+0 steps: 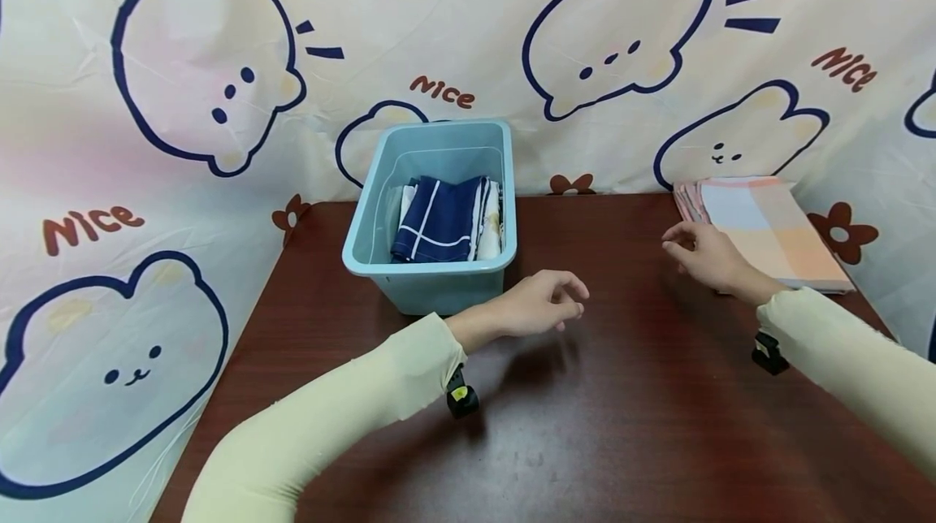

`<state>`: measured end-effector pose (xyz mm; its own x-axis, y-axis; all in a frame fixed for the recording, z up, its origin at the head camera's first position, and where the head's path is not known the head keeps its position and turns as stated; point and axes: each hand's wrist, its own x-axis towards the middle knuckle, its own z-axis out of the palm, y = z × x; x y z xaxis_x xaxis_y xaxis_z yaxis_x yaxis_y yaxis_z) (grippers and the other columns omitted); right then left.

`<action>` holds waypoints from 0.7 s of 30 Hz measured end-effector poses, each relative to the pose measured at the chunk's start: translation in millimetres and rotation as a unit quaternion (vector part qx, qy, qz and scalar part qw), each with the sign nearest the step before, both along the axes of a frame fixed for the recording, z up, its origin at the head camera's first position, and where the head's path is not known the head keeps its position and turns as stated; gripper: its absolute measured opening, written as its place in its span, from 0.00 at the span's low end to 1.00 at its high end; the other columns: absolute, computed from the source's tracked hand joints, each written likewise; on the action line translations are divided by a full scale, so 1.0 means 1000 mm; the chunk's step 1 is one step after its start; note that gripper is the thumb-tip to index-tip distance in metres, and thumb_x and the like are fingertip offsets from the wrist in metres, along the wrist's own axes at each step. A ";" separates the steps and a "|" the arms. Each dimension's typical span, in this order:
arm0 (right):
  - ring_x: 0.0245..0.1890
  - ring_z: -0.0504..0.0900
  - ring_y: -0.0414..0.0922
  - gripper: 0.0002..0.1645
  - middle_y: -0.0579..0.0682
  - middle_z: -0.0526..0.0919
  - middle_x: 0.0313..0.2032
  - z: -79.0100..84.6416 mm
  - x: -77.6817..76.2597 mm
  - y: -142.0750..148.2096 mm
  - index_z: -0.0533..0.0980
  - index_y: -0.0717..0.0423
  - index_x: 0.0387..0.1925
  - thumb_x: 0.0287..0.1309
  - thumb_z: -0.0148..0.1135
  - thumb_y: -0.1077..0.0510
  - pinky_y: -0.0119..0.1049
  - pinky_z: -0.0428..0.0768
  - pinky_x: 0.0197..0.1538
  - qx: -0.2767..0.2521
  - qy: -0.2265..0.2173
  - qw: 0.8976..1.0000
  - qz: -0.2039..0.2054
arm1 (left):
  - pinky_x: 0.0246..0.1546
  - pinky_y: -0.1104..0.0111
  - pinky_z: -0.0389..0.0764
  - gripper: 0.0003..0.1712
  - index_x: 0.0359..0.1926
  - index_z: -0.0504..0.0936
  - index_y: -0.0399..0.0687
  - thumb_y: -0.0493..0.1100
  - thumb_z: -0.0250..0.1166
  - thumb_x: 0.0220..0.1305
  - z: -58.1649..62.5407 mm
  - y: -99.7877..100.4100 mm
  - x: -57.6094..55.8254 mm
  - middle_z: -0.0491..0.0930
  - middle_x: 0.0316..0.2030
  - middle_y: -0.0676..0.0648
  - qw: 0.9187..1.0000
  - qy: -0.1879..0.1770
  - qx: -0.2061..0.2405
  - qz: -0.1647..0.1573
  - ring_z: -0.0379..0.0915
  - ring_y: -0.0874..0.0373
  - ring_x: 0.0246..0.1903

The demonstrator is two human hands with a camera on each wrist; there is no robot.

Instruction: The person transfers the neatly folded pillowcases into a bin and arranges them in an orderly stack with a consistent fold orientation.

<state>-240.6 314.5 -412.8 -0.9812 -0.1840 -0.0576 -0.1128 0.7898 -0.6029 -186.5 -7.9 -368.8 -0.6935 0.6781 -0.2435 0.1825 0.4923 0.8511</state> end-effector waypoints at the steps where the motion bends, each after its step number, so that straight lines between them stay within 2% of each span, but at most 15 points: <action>1: 0.29 0.84 0.49 0.22 0.68 0.83 0.45 -0.001 0.000 0.001 0.73 0.68 0.56 0.76 0.51 0.53 0.37 0.75 0.27 0.002 0.000 1.000 -0.001 | 0.35 0.72 0.77 0.14 0.58 0.78 0.45 0.40 0.56 0.75 -0.003 0.001 0.000 0.85 0.45 0.44 1.000 -0.003 -0.003 0.003 0.83 0.43 0.41; 4: 0.31 0.84 0.51 0.23 0.67 0.83 0.45 -0.002 0.001 0.005 0.73 0.67 0.56 0.76 0.50 0.51 0.39 0.75 0.28 0.024 0.001 1.000 -0.005 | 0.33 0.73 0.76 0.14 0.57 0.78 0.46 0.40 0.57 0.74 -0.012 0.002 0.002 0.85 0.42 0.44 1.000 -0.008 -0.013 0.011 0.83 0.43 0.41; 7: 0.34 0.83 0.54 0.23 0.67 0.82 0.45 -0.002 0.001 0.010 0.74 0.64 0.56 0.75 0.50 0.49 0.43 0.75 0.31 0.060 0.008 0.998 -0.016 | 0.32 0.73 0.75 0.14 0.57 0.78 0.46 0.41 0.57 0.74 -0.018 0.002 0.003 0.85 0.43 0.40 1.000 -0.017 -0.018 0.015 0.84 0.41 0.42; 12: 0.40 0.82 0.59 0.21 0.69 0.81 0.50 -0.004 -0.001 0.024 0.74 0.65 0.53 0.73 0.50 0.50 0.53 0.77 0.36 0.108 0.020 0.993 -0.036 | 0.32 0.72 0.75 0.15 0.58 0.78 0.44 0.40 0.56 0.74 -0.024 0.001 0.002 0.85 0.48 0.36 0.999 -0.027 -0.007 0.016 0.84 0.39 0.43; 14: 0.41 0.83 0.60 0.21 0.69 0.81 0.50 -0.007 -0.002 0.030 0.73 0.65 0.53 0.72 0.50 0.51 0.53 0.78 0.36 0.124 0.018 0.991 -0.044 | 0.32 0.72 0.76 0.15 0.58 0.78 0.43 0.39 0.55 0.74 -0.025 -0.001 0.000 0.85 0.49 0.36 0.999 -0.029 0.002 0.019 0.84 0.40 0.42; 17: 0.37 0.83 0.58 0.22 0.69 0.82 0.48 -0.011 -0.002 0.039 0.72 0.66 0.52 0.70 0.50 0.51 0.51 0.77 0.32 0.149 0.011 0.987 -0.058 | 0.33 0.72 0.76 0.16 0.58 0.77 0.41 0.38 0.53 0.74 -0.025 -0.003 -0.002 0.85 0.51 0.36 0.999 -0.028 0.011 0.020 0.84 0.41 0.41; 21: 0.28 0.80 0.53 0.25 0.64 0.83 0.36 -0.017 -0.001 0.050 0.71 0.70 0.51 0.69 0.50 0.50 0.44 0.74 0.25 0.177 -0.009 0.982 -0.072 | 0.33 0.73 0.76 0.17 0.60 0.76 0.39 0.37 0.52 0.74 -0.025 -0.003 -0.003 0.84 0.52 0.35 0.999 -0.032 0.014 0.014 0.84 0.42 0.40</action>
<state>-242.1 364.8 -430.0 -0.9938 -0.0083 -0.1108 0.0242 0.9570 -0.2892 -189.7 -10.7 -394.0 -0.6961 0.6655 -0.2694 0.1140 0.4730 0.8737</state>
